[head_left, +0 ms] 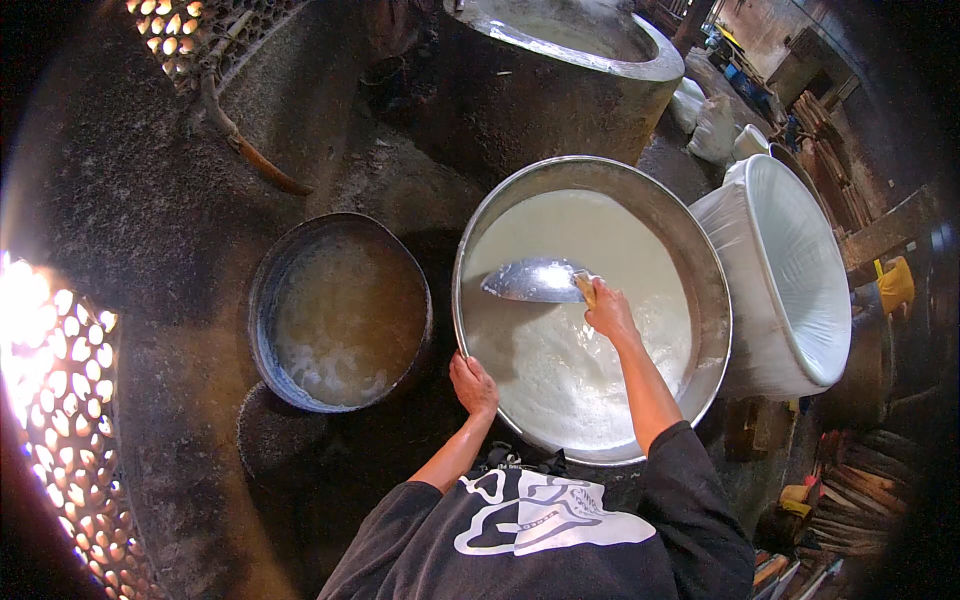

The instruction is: The person stirs a large vat of white liquid with a ladle and occasionally adds liquid from a separate smaller pot.

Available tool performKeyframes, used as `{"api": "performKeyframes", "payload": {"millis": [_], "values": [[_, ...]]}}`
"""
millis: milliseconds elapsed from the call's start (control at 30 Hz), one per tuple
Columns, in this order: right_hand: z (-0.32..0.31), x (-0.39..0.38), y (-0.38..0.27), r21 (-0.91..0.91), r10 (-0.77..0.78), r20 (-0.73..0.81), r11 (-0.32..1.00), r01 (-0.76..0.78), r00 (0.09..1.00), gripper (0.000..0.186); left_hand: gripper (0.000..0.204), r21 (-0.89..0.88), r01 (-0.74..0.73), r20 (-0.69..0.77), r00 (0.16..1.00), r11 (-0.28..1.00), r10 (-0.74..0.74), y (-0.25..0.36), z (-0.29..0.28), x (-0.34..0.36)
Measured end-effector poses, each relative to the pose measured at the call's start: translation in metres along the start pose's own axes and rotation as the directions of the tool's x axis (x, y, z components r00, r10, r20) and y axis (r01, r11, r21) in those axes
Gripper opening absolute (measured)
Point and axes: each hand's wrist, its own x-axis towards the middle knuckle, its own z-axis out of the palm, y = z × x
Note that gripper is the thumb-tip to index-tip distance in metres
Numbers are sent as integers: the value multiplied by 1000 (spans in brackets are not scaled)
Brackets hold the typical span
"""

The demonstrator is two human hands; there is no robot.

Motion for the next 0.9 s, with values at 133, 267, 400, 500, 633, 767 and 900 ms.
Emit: {"api": "performKeyframes", "payload": {"millis": [133, 267, 400, 500, 633, 767, 900], "values": [[25, 4, 20, -85, 70, 128, 995, -59, 989, 37, 39, -12, 19, 17, 1000, 1000, -19, 4, 0, 0], [47, -30, 44, -80, 159, 193, 986, -146, 968, 29, 39, 47, -18, -31, 999, 999, 19, -5, 4, -2], [79, -66, 95, -75, 218, 192, 975, -207, 957, 29, 39, 99, -23, -24, 999, 995, 26, -6, 4, 0], [93, -98, 128, -76, 245, 176, 969, -235, 953, 30, 39, 131, -11, -31, 999, 991, 15, -8, 6, 1], [91, -144, 165, -58, 259, 186, 966, -253, 948, 31, 39, 143, -21, -47, 999, 990, 28, -3, 5, 1], [60, -189, 186, -44, 263, 177, 965, -259, 949, 34, 42, 203, -25, -56, 998, 979, 37, -7, 4, 2], [12, -225, 214, -40, 322, 214, 946, -321, 922, 39, 44, 207, -32, -61, 997, 978, 45, -5, 5, 3]]}}
